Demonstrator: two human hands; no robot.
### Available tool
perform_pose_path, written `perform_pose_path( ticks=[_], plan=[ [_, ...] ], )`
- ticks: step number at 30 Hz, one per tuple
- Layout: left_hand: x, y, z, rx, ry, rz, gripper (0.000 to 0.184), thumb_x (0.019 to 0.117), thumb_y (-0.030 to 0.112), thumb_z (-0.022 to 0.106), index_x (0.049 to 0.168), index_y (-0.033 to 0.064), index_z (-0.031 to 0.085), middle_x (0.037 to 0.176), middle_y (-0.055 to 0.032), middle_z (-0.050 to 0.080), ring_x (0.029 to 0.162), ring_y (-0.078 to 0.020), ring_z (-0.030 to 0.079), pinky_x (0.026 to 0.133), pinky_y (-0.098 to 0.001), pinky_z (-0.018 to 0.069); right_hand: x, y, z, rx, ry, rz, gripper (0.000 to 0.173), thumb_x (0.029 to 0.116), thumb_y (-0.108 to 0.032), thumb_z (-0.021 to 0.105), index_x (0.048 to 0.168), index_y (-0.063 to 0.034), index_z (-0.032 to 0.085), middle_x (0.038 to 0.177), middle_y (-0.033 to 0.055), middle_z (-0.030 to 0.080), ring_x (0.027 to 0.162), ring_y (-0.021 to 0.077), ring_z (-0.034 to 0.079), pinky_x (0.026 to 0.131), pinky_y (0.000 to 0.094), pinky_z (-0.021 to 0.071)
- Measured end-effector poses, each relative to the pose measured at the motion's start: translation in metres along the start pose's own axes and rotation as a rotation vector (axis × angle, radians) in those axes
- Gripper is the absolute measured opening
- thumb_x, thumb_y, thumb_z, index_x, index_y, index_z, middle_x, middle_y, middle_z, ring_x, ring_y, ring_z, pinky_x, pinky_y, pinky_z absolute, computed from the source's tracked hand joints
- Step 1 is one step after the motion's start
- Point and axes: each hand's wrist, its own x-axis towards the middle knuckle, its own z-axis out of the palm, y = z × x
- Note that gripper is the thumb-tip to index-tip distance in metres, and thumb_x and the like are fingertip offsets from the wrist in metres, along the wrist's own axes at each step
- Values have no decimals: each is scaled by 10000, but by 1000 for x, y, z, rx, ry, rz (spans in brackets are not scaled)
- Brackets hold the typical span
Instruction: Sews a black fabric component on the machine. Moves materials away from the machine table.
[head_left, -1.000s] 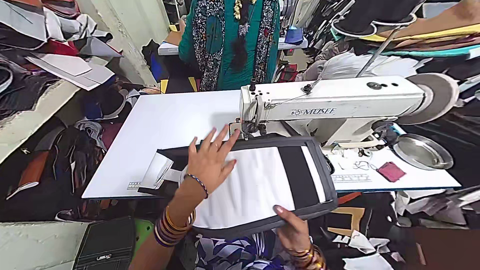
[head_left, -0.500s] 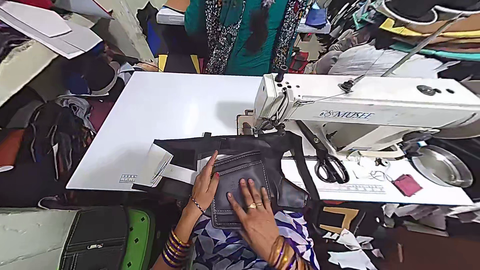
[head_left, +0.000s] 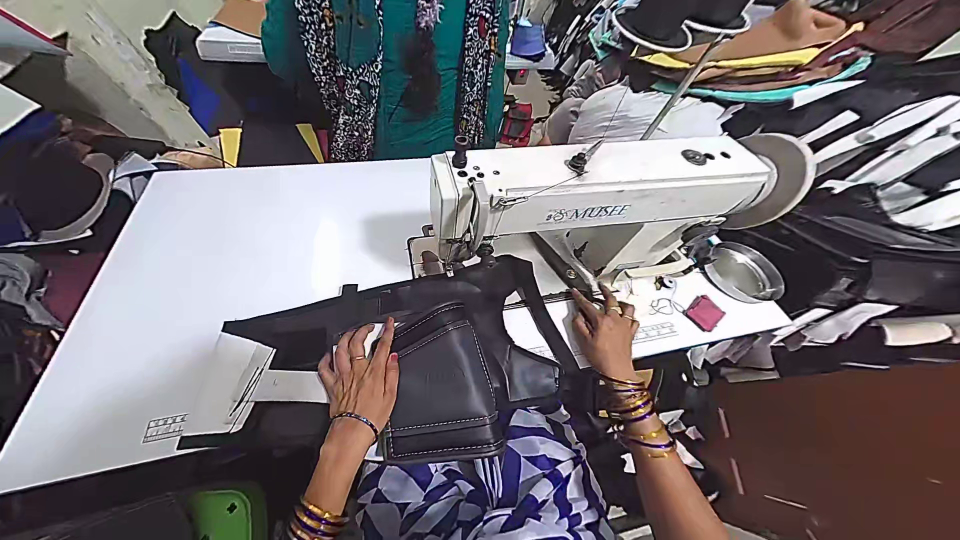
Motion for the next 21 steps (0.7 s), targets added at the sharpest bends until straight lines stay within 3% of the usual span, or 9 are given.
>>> perform_pose_path(
  ticks=[2,4,7,9,11,13,15,18,21],
  plan=[
    [0,-1,1,11,31,5,491,1040,339,382,1491,249,555,1517,-233,498,1439,-599,307,1086,-809,170,-3,3,-3,-24,72,12,376,964,-223,578,1303,-143,718,1514,345,441,1289,674,417,897,816,317],
    [3,-4,-3,25,6,13,483,1034,349,414,1488,272,558,1549,-247,453,1453,-597,283,1083,-818,167,-7,-16,-15,43,121,-20,348,972,-250,620,1216,-29,733,1434,370,501,1295,662,416,968,810,295],
    [4,-7,-5,4,-107,-19,486,1044,369,407,1517,326,511,1586,-213,420,1469,-529,317,1090,-754,259,-31,-86,-30,165,-48,-152,603,968,-538,525,1163,-15,754,1369,358,561,1270,624,475,997,776,335],
    [4,-10,-3,-21,-113,-26,483,1044,376,393,1509,341,519,1586,-197,427,1464,-518,333,1078,-734,282,-56,-135,-22,217,-194,-245,799,895,-720,479,1176,-24,752,1416,350,538,1290,604,487,975,769,366],
    [4,-11,0,-47,-78,-30,491,1041,380,380,1512,349,513,1587,-187,430,1466,-522,326,1078,-735,277,-70,-167,-14,336,-267,-239,952,792,-773,554,1205,73,698,1451,320,528,1313,542,498,995,697,391],
    [4,-11,-1,-82,-58,-30,501,1050,371,357,1529,320,495,1596,-190,417,1474,-529,306,1089,-737,263,-70,-179,-22,605,-391,-90,984,754,-622,727,1352,136,539,1419,265,558,1317,355,539,1080,500,432],
    [1,-13,1,-121,-42,-30,504,1056,357,340,1525,276,507,1590,-188,427,1476,-527,309,1109,-739,253,-69,-186,-30,964,-584,139,1022,731,-410,822,1463,65,290,1334,148,555,1177,78,601,976,229,520],
    [2,-17,3,-176,-16,-30,536,1058,400,343,1528,199,504,1583,-186,438,1482,-514,309,1130,-740,230,-62,-182,-18,1278,-602,288,1013,697,-93,791,1523,42,220,1389,159,530,1143,59,629,930,196,549],
    [1,-27,-1,-235,16,-66,729,1025,536,367,1562,44,407,1596,-220,403,1489,-532,276,1142,-747,200,-48,-150,-20,1265,-511,235,976,695,-38,750,1535,85,270,1402,136,565,1141,24,634,952,180,540]
  ],
)
